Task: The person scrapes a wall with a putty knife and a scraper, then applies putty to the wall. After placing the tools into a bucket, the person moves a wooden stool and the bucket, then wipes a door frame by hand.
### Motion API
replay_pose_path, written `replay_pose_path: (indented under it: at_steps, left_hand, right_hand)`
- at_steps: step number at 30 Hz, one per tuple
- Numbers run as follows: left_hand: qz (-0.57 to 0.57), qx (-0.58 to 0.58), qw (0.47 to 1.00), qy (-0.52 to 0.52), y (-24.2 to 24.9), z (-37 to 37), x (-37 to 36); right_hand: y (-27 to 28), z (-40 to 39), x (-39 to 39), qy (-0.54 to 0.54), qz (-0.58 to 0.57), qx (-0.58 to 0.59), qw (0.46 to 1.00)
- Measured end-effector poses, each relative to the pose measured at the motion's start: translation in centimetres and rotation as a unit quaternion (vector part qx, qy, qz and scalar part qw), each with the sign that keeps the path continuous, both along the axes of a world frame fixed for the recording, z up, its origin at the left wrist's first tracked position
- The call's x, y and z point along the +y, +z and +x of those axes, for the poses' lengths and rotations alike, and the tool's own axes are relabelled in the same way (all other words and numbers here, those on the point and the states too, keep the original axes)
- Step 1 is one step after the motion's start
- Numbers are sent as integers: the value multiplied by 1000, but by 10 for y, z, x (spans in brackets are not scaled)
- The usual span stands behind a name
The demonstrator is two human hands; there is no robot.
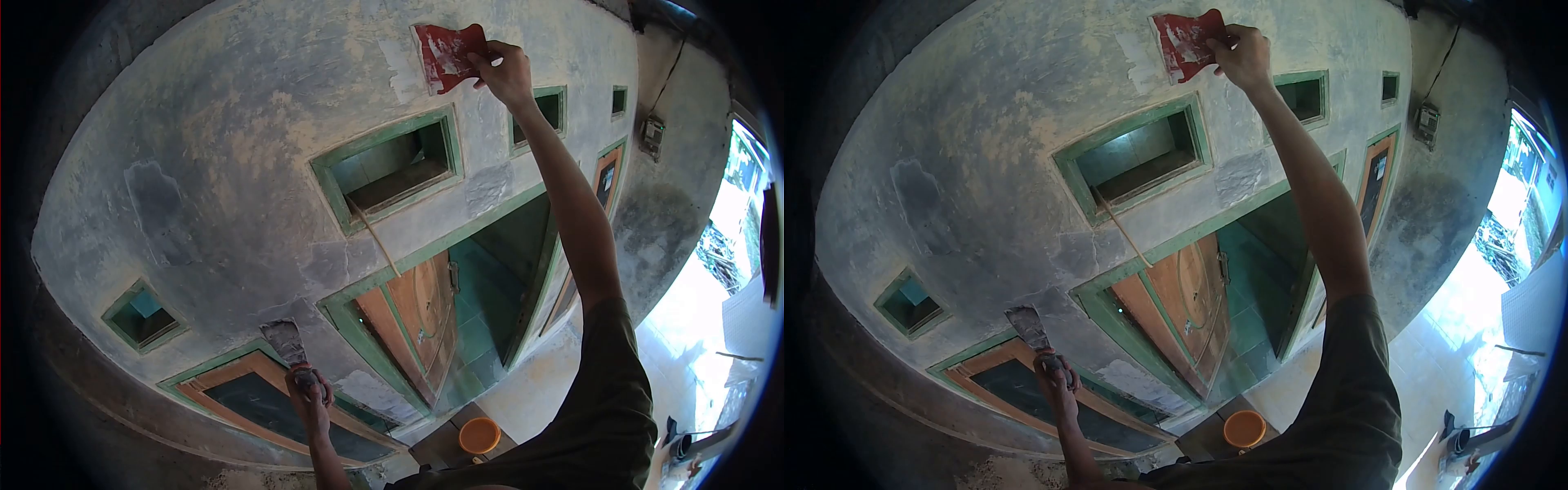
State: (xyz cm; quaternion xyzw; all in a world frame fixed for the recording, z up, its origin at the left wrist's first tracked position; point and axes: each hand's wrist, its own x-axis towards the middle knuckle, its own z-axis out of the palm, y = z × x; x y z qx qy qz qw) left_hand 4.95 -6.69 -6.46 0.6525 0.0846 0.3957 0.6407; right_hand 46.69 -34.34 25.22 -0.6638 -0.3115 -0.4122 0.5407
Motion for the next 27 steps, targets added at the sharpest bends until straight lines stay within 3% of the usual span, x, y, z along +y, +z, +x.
replay_pose_path:
  at_steps: [11, 13, 14, 19, 27]
  left_hand:
    - [-8, -9, 1000, 9, -5, -6, 9]
    - [-3, -7, 1000, 7, -3, -9, 12]
    - [2, -5, 1000, 8, -1, -10, 13]
    - [4, -18, 1000, 11, 0, -18, 19]
    - [4, -29, 1000, 6, -10, -32, 37]
  right_hand:
    - [-8, -32, 0, -66, 53, -91, 992]
    - [-8, -35, 13, -176, 36, -235, 955]
    - [-9, -38, 18, -149, 42, -192, 969]
    - [-12, -42, 63, -172, 67, -195, 963]
    - [-23, -76, 118, -205, 10, -147, 968]
